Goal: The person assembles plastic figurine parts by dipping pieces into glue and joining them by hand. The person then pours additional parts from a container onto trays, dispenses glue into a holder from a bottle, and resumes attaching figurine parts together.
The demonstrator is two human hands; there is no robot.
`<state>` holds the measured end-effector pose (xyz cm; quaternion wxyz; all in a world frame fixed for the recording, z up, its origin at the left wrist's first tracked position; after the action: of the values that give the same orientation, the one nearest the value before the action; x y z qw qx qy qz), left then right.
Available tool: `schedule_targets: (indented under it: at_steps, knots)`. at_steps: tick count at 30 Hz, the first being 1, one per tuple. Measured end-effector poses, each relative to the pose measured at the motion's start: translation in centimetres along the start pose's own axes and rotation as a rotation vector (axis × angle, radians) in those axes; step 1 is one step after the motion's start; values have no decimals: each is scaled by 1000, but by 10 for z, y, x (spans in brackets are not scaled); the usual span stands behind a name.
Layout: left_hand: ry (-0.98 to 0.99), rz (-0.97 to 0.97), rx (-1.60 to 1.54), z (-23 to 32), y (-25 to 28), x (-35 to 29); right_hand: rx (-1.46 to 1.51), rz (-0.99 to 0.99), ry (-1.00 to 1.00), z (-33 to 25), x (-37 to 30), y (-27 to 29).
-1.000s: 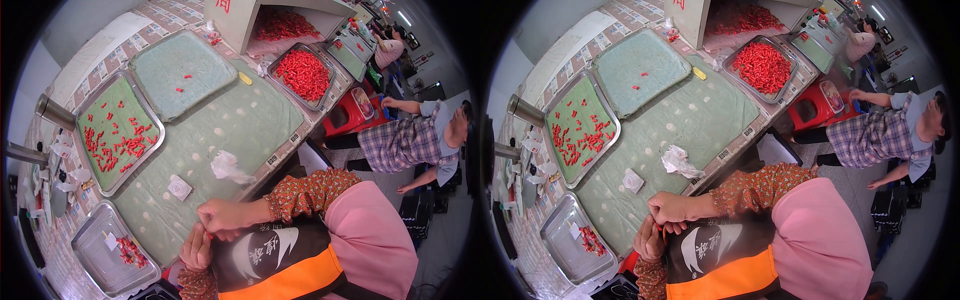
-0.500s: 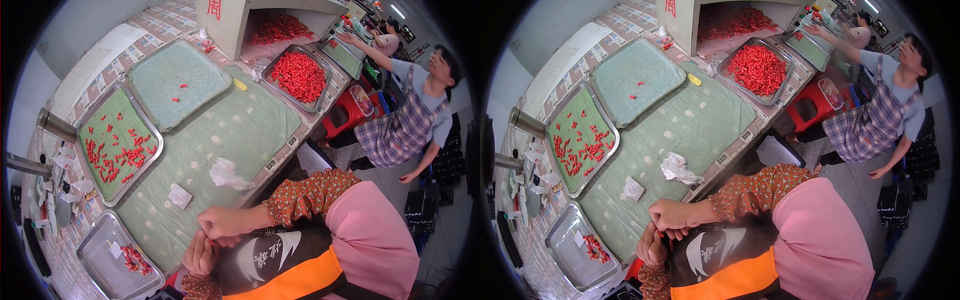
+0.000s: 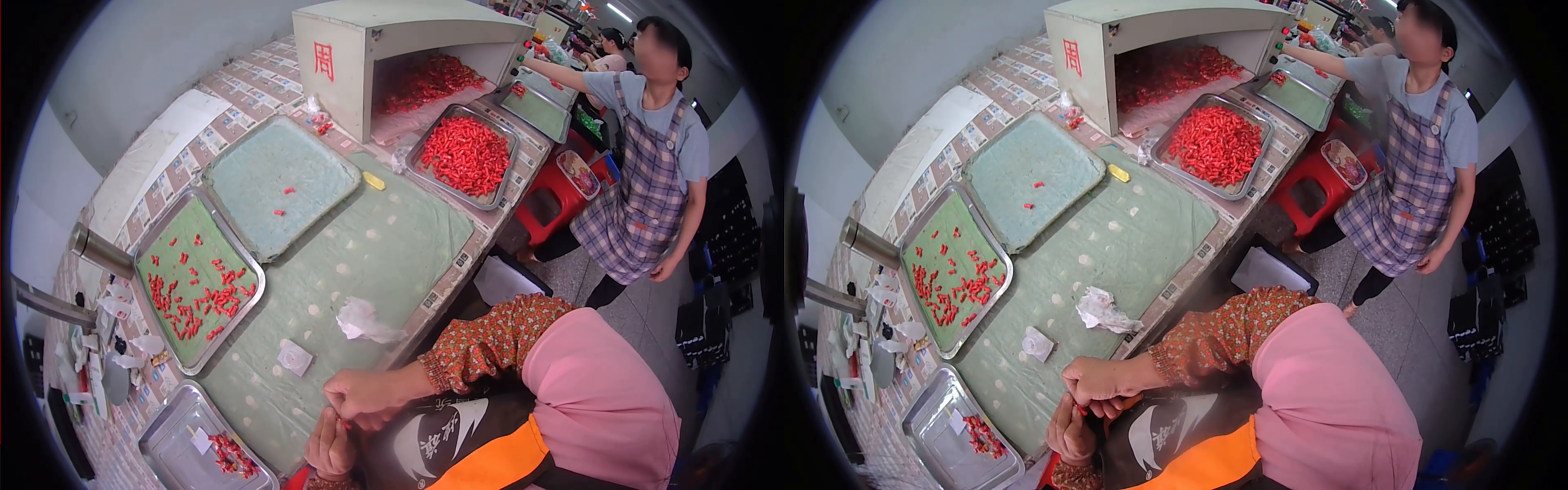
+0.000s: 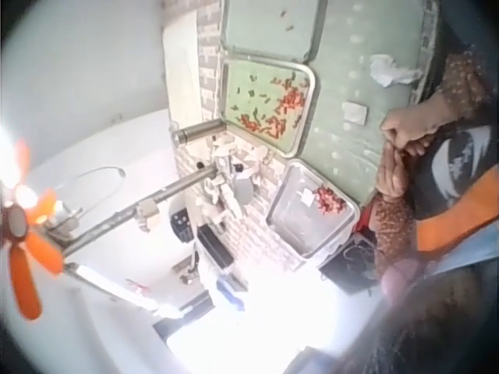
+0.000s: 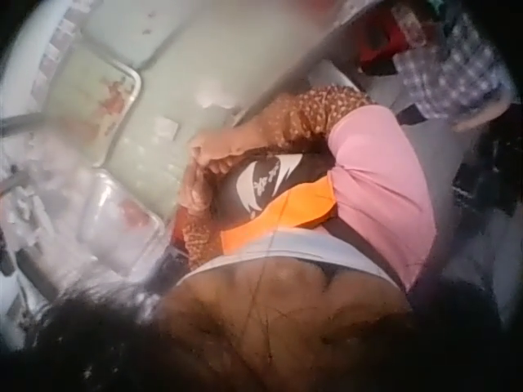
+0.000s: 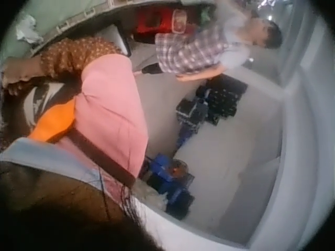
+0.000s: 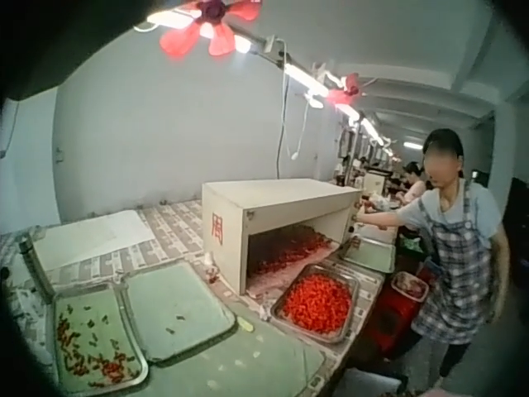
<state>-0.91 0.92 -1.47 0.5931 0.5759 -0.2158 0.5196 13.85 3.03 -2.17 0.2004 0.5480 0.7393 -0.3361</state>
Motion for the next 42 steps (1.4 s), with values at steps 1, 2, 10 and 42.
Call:
schedule_targets:
  at_steps: [1,2,10,42]
  knots:
    - [-6,6,-1,1,1,1,1,6,-10,1,1,0]
    - [-1,-7,4,1,1,3,-1,10,-5,1,0,0]
    - [31,6,-4,1,0,-4,57,2,19,1,3,0]
    - [9,-4,15,5,-1,6,-20,11,77,1,0,5]
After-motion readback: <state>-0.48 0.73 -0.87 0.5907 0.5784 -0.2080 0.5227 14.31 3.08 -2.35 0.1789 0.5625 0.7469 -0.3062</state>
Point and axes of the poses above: each hand's wrist, its own x-axis towards the middle knuckle, its own y-axis out of the back of the hand, z = x × y, the point moved 5 cm from there along x, towards the middle knuckle, and after that the axes turned 11 degrees about z, right-handed, at the moved point
